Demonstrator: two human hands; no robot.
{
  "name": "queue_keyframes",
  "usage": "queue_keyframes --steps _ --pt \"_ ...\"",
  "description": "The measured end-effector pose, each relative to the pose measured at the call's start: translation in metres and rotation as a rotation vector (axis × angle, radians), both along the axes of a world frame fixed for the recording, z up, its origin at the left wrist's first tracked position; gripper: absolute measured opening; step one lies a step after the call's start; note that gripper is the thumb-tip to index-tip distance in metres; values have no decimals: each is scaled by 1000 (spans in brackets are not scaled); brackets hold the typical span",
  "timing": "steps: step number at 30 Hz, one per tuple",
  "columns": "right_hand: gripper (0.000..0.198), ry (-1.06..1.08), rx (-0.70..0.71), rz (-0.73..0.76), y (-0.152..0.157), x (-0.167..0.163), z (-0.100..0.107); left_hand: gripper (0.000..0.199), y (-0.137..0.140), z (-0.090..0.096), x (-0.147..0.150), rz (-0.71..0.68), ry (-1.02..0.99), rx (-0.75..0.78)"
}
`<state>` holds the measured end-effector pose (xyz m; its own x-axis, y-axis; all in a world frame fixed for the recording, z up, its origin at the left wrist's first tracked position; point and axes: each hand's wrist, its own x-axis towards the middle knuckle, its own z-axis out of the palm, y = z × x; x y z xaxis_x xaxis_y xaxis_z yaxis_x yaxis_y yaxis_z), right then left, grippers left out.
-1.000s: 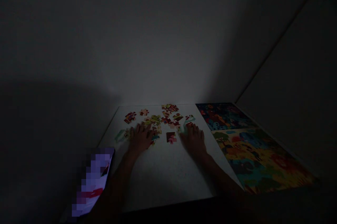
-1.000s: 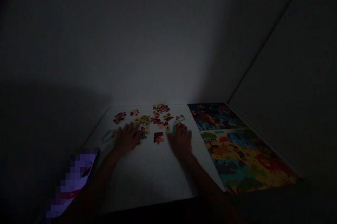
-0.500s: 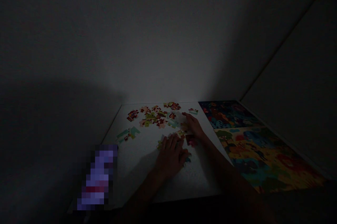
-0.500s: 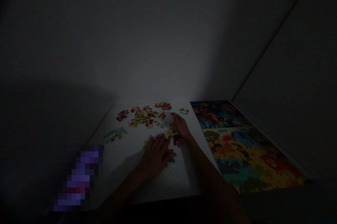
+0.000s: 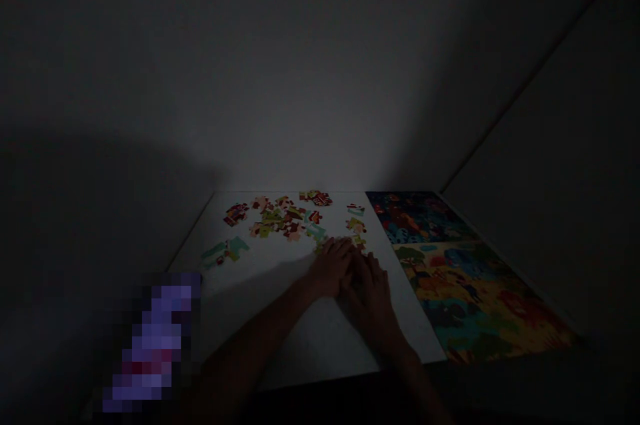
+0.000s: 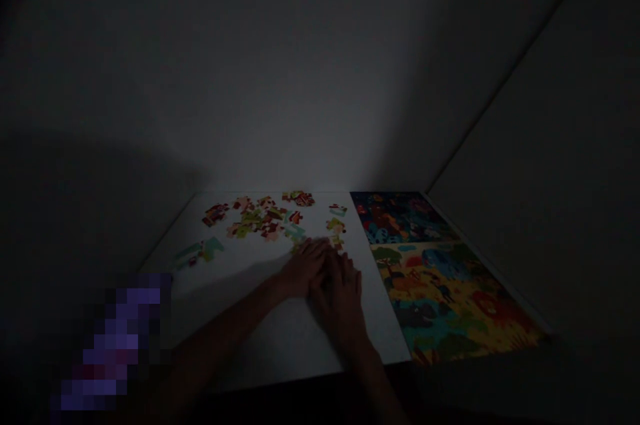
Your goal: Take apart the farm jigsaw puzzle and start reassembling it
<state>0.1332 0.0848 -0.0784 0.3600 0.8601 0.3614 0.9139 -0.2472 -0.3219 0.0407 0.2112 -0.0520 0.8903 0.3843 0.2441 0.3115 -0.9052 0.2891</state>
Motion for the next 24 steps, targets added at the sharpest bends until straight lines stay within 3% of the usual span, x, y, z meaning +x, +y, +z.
queue_keyframes --steps 3,5,9,12,15,19,21,24 --pt "94 -65 -77 -3 0 -3 3 42 26 6 10 35 -20 -8" --pt "102 -90 -158 -17 8 1 8 42 50 9 0 182 -28 -23" --pt "93 -49 -321 -127 39 13 23 46 91 10 -60 580 0 -45" --pt "87 -32 -346 -192 68 20 33 47 98 6 -103 719 50 -47" --pt "79 -3 -303 -237 96 24 38 48 76 2 -119 714 64 -16" --pt "76 42 -249 -301 127 21 44 48 24 -3 -111 680 40 21" --pt "75 77 -262 -268 138 16 46 46 -1 -4 -105 639 10 41" --pt "64 96 -278 -96 149 8 48 41 -30 -4 -96 486 -28 57"
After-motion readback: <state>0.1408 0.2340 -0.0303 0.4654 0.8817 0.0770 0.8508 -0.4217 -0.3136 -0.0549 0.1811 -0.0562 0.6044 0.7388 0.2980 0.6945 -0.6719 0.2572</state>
